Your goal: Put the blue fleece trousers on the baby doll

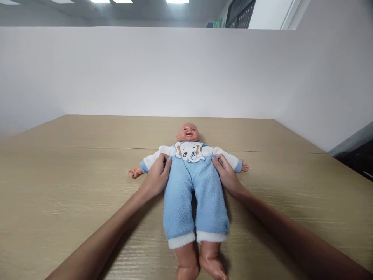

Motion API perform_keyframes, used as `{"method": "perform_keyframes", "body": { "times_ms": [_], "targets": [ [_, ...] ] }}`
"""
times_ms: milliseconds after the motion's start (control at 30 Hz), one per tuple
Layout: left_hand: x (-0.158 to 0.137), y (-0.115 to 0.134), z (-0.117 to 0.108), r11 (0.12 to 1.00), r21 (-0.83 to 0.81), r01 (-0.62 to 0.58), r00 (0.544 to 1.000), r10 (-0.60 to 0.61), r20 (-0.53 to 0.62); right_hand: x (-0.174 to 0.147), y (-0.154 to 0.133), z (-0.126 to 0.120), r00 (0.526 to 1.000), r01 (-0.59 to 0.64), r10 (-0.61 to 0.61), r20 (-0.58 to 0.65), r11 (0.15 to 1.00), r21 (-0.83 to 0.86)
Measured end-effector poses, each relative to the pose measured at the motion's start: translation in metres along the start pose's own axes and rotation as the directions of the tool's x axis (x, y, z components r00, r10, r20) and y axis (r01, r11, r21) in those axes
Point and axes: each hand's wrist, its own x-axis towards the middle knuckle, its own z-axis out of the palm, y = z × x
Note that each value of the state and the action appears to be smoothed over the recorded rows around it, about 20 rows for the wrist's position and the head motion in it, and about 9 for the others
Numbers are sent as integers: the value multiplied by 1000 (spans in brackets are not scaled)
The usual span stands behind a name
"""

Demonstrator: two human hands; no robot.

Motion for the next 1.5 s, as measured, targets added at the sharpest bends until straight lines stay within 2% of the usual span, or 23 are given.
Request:
{"method": "perform_keyframes", "body": {
  "times_ms": [67, 167, 267, 367, 400, 467, 567, 633, 733, 800, 900, 967, 1000, 1067, 1167, 1233, 1333, 1400, 1500],
  "targets": [
    [1, -3, 4, 995, -96, 32, 999, -32, 0, 2, 2, 2, 1000, -8, 8, 1, 1000, 12],
    [4, -11, 6, 990, -136, 40, 999, -39, 11, 5, 0, 2, 1000, -18, 17, 26, 1000, 14],
    [6, -16, 3, 999, -44, -13, 1000, 14, 6, 6, -2, -3, 999, -11, 12, 48, 1000, -16],
    [8, -21, -3, 983, 157, -95, 995, 96, 2, 5, -4, -15, 998, 62, -62, 7, 967, -246],
    [9, -23, -5, 969, 219, -116, 993, 117, 5, 4, -5, -20, 992, 113, -124, -7, 919, -377],
    [9, -27, -8, 941, 307, -141, 990, 144, 14, 3, -6, -36, 963, 212, -271, 3, 747, -630],
    [10, -28, -11, 904, 402, -144, 986, 165, -19, 1, -2, -67, 921, 278, -381, 78, 505, -817],
    [10, -21, -11, 883, 449, -136, 977, 193, -85, 1, 4, -89, 918, 296, -373, 132, 427, -854],
    [15, 5, -7, 890, 413, -193, 949, 276, -152, 5, 14, -113, 935, 304, -306, 181, 426, -852],
    [22, 30, 1, 900, 333, -280, 931, 339, -133, 9, 17, -122, 941, 305, -272, 200, 435, -847],
    [40, 65, 22, 865, 266, -426, 897, 441, 3, 12, 10, -125, 925, 338, -308, 221, 404, -850],
    [57, 80, 42, 809, 275, -520, 853, 506, 128, 10, -1, -121, 904, 353, -386, 186, 425, -834],
    [65, 85, 53, 780, 286, -557, 831, 524, 189, 8, -8, -118, 898, 345, -418, 140, 468, -814],
    [81, 89, 74, 731, 319, -604, 795, 523, 307, 2, -21, -108, 901, 305, -434, 11, 613, -729],
    [95, 87, 95, 703, 390, -595, 797, 456, 396, -6, -33, -90, 936, 231, -324, -136, 859, -457],
    [97, 83, 100, 699, 423, -577, 813, 437, 385, -9, -33, -80, 965, 163, -208, -160, 952, -260],
    [96, 77, 98, 733, 397, -552, 833, 463, 303, -10, -22, -72, 989, 54, -63, -136, 996, -68],
    [95, 72, 93, 799, 316, -511, 859, 465, 215, -10, -11, -70, 996, 1, -4, -94, 999, -32],
    [97, 66, 85, 897, 71, -437, 899, 432, 72, -12, 0, -64, 997, -70, 74, 30, 991, -111]
  ]
}}
